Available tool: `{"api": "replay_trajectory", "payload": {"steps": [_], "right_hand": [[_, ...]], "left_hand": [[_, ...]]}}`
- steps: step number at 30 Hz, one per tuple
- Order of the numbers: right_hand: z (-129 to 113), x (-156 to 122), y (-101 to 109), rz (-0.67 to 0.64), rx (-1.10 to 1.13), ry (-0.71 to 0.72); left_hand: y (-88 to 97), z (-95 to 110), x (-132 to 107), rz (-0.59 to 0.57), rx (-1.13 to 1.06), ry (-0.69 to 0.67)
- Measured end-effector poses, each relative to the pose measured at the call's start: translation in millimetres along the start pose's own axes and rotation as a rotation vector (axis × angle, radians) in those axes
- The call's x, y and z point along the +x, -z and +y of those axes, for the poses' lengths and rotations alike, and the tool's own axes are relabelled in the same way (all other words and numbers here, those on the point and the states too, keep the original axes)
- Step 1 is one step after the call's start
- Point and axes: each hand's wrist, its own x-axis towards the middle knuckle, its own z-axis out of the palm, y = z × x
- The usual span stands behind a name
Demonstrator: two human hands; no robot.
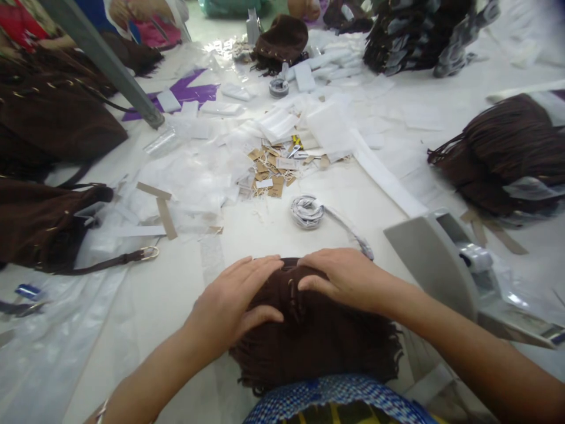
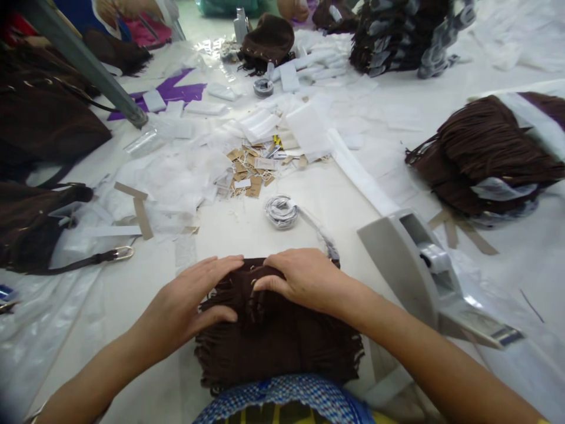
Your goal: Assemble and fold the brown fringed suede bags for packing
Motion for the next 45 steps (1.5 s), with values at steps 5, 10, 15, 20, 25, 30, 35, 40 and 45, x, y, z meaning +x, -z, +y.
{"api": "replay_trajectory", "payload": {"steps": [5,10,15,20,25,30,35,40,45], "right_hand": [[5,-11,-14,0.014,-0.164,-0.099],[22,-19,-19,0.029,-0.148,-0.158],[42,-12,-33,0.104,-0.268,-0.269],[29,-20,-30,0.367,-0.129,-0.199],[-18,-55,-45,0.568,-0.059,0.040],[-5,-78,-90,0.450,-0.232,-0.025],[8,-89,-92,0.574,-0.221,-0.040],[-30,-119,-104,0.624,-0.171,0.153],[-42,-143,-124,0.372,-0.119,0.334]], "left_hand": [[-8.6,-14,25,-0.182,-0.039,0.080],[-21.4,-26,18,-0.162,0.138,0.194],[-45.6,-35,15,-0.095,0.267,0.278],[-31.8,-21,6,0.037,0.015,0.304],[-36.4,42,-17,0.296,-0.059,0.263],[-94.4,63,-56,0.163,0.149,0.249],[-99.2,56,-92,0.248,0.280,0.347],[-88.9,98,-106,0.339,0.255,0.192],[-92.9,121,-111,0.170,0.074,0.026]]}}
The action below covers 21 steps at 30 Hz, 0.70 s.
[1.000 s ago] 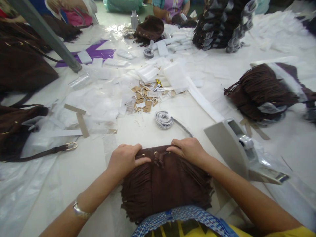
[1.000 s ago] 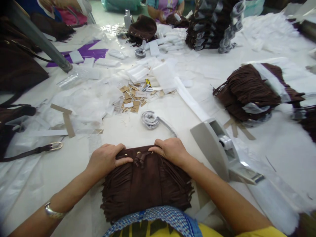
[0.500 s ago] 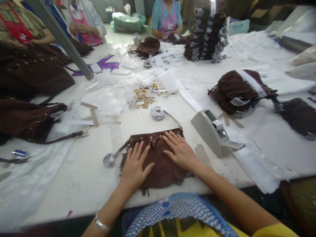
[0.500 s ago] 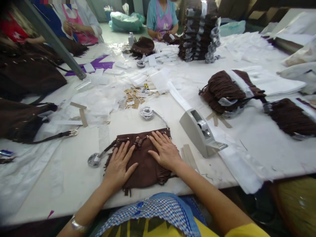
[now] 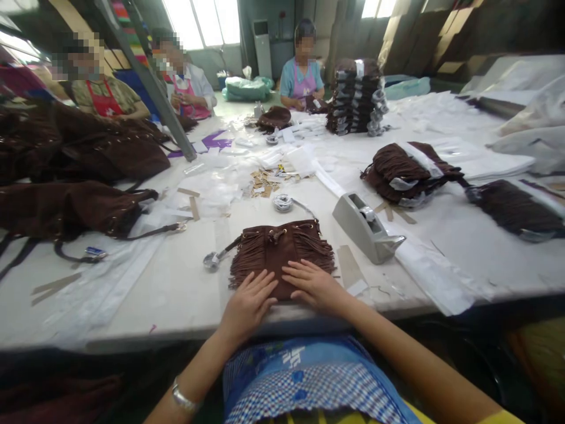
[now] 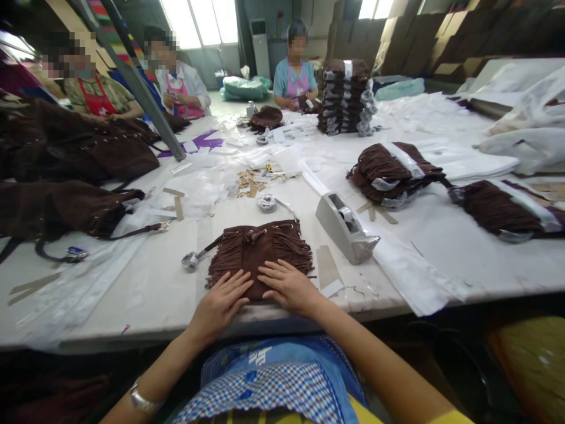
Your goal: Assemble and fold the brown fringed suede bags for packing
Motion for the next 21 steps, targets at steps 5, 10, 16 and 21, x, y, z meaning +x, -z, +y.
{"api": "replay_trajectory", "payload": {"steps": [5,10,16,21], "right_hand": [[8,27,15,0.221,0.050,-0.168],[25,69,10,0.291,0.044,-0.291],[35,83,-2,0.256,0.074,-0.461],[33,101,7,0.217,-0.110,-0.322]], "left_hand": [[19.6,-13,40,0.214,-0.077,0.233],[12.0,-38,104,0.233,-0.076,0.280],[-4.2,-53,122,0.238,-0.213,0.323],[-17.7,-55,106,0.369,-0.098,0.405]]}}
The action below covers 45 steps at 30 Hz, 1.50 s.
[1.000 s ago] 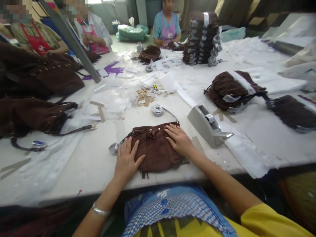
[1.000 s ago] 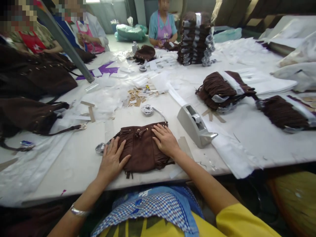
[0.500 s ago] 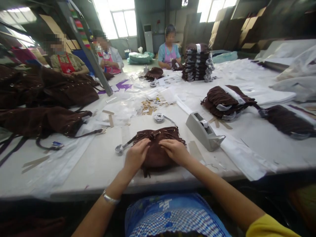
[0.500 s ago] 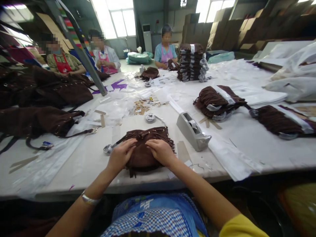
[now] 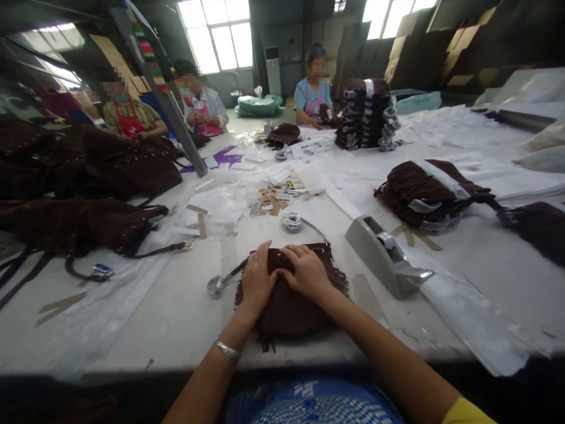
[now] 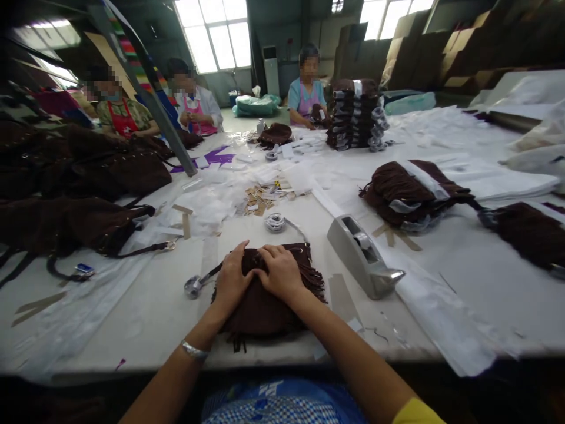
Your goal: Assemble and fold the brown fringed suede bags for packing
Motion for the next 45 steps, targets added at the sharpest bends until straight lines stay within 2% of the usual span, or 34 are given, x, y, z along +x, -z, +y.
{"api": "replay_trajectory", "payload": {"steps": [2,5,8,12,16,18,22,28,30,33,36,40,42,45], "right_hand": [[0,11,-2,-0.080,-0.042,0.059],[6,21,-11,-0.128,-0.021,0.036],[17,19,-21,-0.060,0.163,-0.013],[31,13,-31,0.081,0.518,-0.068],[39,12,-32,0.184,0.816,-0.180],[41,12,-30,0.208,0.865,-0.210],[41,7,-20,0.161,0.606,-0.162],[41,-16,-6,0.080,0.266,0.056],[41,-24,-1,0.035,0.192,0.160],[38,-32,7,0.016,0.136,0.249],[34,-34,11,0.095,0.148,0.185],[36,-25,12,0.200,0.130,0.046],[43,-17,11,0.189,0.083,-0.002],[56,-7,11,0.059,0.016,0.006]], "left_hand": [[-4.8,-5,-4,-0.008,0.083,-0.023],[-11.6,-9,-7,-0.080,0.158,-0.034],[-15.8,-11,-8,-0.123,0.227,-0.008],[-18.7,-11,-10,-0.117,0.248,0.005],[-19.1,-14,-10,-0.091,0.221,0.006],[-18.8,-16,-10,-0.073,0.212,0.018],[-18.4,-20,-10,-0.054,0.197,0.023],[-4.7,-15,-11,0.016,0.092,0.000],[4.5,-10,-10,0.005,0.121,-0.043],[14.1,-7,-8,-0.099,0.143,-0.206],[14.0,-7,0,-0.192,0.107,-0.376],[7.0,-5,13,-0.224,0.106,-0.415],[5.0,-3,14,-0.264,0.130,-0.389],[6.3,-4,7,-0.313,0.131,-0.328]]}}
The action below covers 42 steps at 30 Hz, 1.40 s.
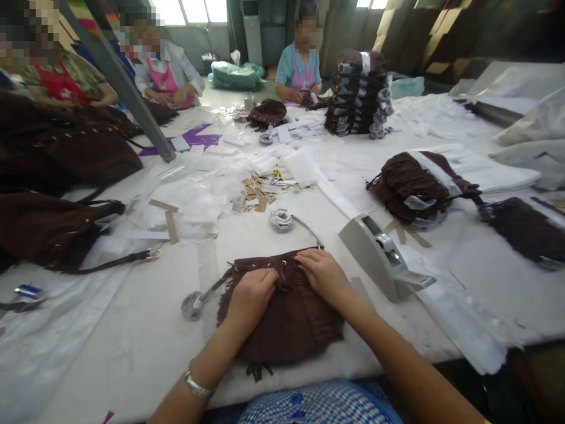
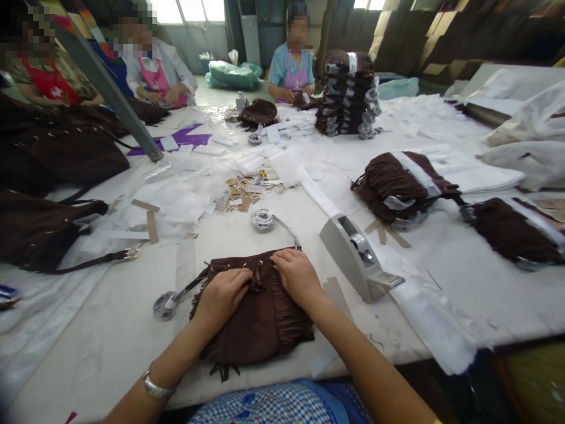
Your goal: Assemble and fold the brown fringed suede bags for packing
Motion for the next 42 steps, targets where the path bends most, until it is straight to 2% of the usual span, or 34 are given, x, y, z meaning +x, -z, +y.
{"api": "replay_trajectory", "payload": {"steps": [3,6,11,15,17,19,22,24,26,28,30,33,36,39,42], "right_hand": [[4,1,0,-0.032,-0.005,0.035],[-7,-7,-1,-0.028,0.029,0.088],[-41,-29,7,-0.278,0.107,0.178],[-51,-48,26,-0.326,0.111,0.176],[-43,-60,29,-0.320,0.084,0.170],[-28,-74,28,-0.292,0.035,0.159],[-12,-94,30,-0.167,0.000,0.108],[-15,-103,36,-0.030,0.012,0.079],[-27,-110,41,0.040,0.038,0.115],[-42,-114,39,0.019,0.036,0.195],[-50,-116,29,-0.009,0.007,0.258],[-39,-109,14,0.027,0.034,0.237],[-15,-89,16,-0.041,0.216,0.159],[5,-67,31,-0.276,0.424,0.076],[16,-55,46,-0.489,0.597,0.009]], "left_hand": [[1.9,0,-12,-0.025,-0.028,0.012],[9.4,1,-15,-0.038,-0.025,-0.008],[26.7,16,-12,0.020,-0.034,-0.003],[21.3,24,-33,-0.084,-0.062,-0.057],[12.7,17,-53,-0.141,-0.003,-0.063],[7.5,4,-72,-0.147,0.055,-0.034],[15.4,-8,-93,-0.062,0.072,0.068],[27.3,-2,-102,0.038,0.039,0.106],[35.9,14,-108,0.081,-0.007,0.063],[35.8,31,-112,0.057,-0.024,-0.010],[28.9,40,-113,0.055,-0.014,-0.024],[21.5,29,-107,0.082,-0.095,0.105],[32.0,4,-91,-0.046,-0.306,0.219],[52.2,-17,-76,-0.277,-0.551,0.203],[65.7,-26,-69,-0.419,-0.712,0.170]]}}
